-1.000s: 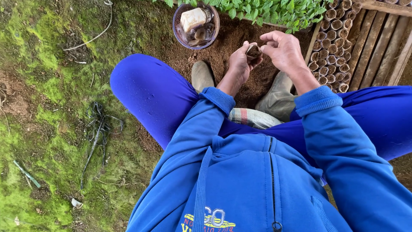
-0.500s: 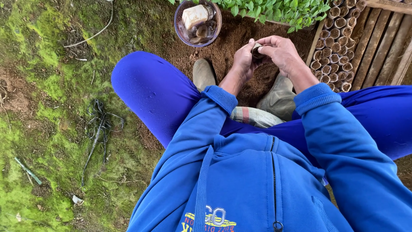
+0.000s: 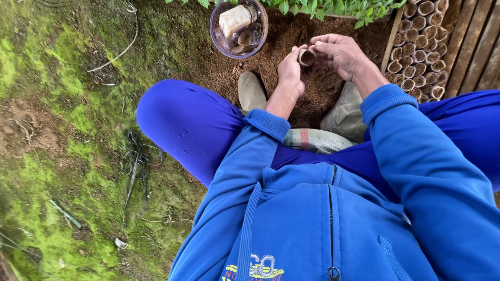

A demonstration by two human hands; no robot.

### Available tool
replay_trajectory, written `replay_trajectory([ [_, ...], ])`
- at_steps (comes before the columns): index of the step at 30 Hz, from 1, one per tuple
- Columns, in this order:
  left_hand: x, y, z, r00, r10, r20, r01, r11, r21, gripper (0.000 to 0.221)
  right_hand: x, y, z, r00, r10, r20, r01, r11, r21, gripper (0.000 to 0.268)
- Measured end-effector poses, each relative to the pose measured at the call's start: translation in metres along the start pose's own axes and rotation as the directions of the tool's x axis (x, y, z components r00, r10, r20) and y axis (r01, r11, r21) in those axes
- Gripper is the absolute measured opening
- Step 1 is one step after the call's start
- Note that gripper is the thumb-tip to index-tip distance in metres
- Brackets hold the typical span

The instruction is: Filling small paper tubes with soil and arranging them in a tray for seedlings.

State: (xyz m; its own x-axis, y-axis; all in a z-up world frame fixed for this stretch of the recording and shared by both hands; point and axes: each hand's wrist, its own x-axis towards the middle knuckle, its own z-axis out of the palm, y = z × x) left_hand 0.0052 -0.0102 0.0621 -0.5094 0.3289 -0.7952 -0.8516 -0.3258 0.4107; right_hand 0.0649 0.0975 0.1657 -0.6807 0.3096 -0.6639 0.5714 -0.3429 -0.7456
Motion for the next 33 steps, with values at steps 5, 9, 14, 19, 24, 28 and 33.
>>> replay_trajectory([
  [5, 0.026, -0.009, -0.015, 0.998, -0.041, -0.037, 0.039, 0.998, -0.052, 0.024, 0.064, 0.068, -0.025, 0.979, 0.159, -0.129, -0.179, 0.97, -0.163, 0.019],
  [9, 0.046, -0.023, -0.029, 0.993, -0.026, 0.116, 0.026, 1.0, 0.002, 0.037, 0.126, 0.157, -0.027, 0.993, -0.112, -0.037, 0.021, 0.478, -0.878, 0.057],
  [14, 0.04, -0.024, -0.027, 0.993, -0.021, 0.119, 0.024, 1.0, -0.018, 0.032, 0.096, 0.162, 0.025, 0.991, 0.021, -0.132, -0.126, 0.461, -0.879, 0.066],
  [19, 0.054, -0.026, -0.022, 0.99, -0.031, 0.138, 0.049, 0.99, -0.132, 0.034, 0.071, 0.145, 0.041, 0.997, 0.02, -0.069, -0.069, 0.538, -0.84, 0.057],
  [24, 0.049, -0.028, -0.015, 0.986, -0.017, 0.169, 0.038, 0.992, -0.122, 0.037, 0.14, 0.225, -0.014, 0.991, -0.033, -0.132, -0.098, 0.505, -0.858, 0.051],
  [28, 0.057, -0.031, -0.021, 0.984, -0.003, 0.177, 0.019, 0.996, -0.086, 0.039, 0.092, 0.151, -0.038, 0.993, 0.014, -0.113, -0.05, 0.947, -0.318, 0.019],
  [33, 0.063, -0.029, -0.023, 0.989, 0.001, 0.149, 0.006, 0.999, -0.043, 0.037, 0.036, 0.055, -0.045, 0.991, -0.049, -0.122, 0.029, 0.987, -0.157, 0.023],
])
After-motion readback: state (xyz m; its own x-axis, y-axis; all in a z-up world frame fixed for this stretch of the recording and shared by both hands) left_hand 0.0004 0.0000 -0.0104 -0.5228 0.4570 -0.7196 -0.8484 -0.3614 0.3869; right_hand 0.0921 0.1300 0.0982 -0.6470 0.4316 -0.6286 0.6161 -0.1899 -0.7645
